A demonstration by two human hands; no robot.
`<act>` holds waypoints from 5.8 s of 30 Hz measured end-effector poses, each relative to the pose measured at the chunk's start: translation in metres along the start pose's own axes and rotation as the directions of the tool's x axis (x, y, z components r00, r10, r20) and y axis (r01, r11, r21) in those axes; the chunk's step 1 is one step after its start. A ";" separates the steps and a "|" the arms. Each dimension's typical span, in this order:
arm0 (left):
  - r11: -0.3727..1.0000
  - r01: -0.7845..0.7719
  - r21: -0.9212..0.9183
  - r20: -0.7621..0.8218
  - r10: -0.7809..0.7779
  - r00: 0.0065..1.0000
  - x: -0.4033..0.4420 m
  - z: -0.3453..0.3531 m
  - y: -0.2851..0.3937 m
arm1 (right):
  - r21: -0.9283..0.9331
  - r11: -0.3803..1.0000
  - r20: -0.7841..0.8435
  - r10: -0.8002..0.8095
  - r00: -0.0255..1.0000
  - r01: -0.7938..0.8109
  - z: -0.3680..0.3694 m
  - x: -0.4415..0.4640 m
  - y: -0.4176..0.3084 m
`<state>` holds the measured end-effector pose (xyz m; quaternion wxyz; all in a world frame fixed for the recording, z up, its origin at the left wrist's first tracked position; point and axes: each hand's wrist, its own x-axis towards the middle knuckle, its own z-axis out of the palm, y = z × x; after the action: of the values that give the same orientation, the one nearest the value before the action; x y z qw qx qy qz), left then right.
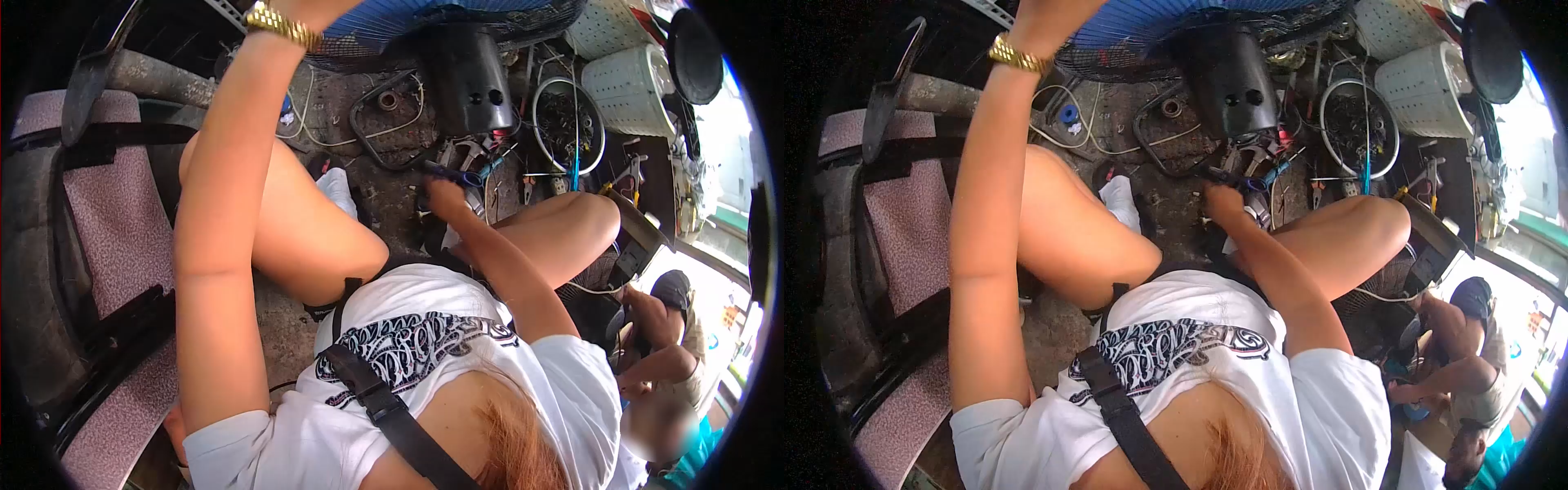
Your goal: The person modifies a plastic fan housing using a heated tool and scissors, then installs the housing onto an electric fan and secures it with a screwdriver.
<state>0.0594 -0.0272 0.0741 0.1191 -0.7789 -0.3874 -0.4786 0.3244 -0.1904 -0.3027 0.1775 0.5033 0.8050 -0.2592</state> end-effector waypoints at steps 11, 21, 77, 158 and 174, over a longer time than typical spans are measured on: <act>0.996 -0.089 0.012 0.373 0.078 0.924 -0.097 0.031 0.046 | -0.375 0.826 0.203 -0.369 0.907 0.420 0.093 0.035 0.006; 0.999 -0.048 0.014 0.429 0.037 0.902 -0.102 0.057 0.057 | 0.187 0.978 0.161 -0.121 0.980 0.090 -0.009 0.023 0.049; 0.984 0.115 0.133 0.425 -0.162 0.890 -0.110 0.058 0.067 | 0.704 0.708 -0.525 0.465 0.713 0.057 -0.294 -0.108 -0.050; 0.980 0.020 0.196 0.488 -0.115 0.865 -0.102 0.052 0.061 | -0.217 0.842 -0.293 -0.539 0.790 0.494 -0.374 -0.089 -0.008; 0.923 0.050 0.382 0.024 -0.064 0.998 -0.046 0.005 0.004 | -0.534 0.524 -0.180 -0.837 0.516 0.664 -0.361 -0.065 0.018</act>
<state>0.0544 -0.0497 0.0336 0.2472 -0.7379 -0.4975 -0.3832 0.3600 -0.0151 0.0186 -0.0337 0.0882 0.9952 -0.0270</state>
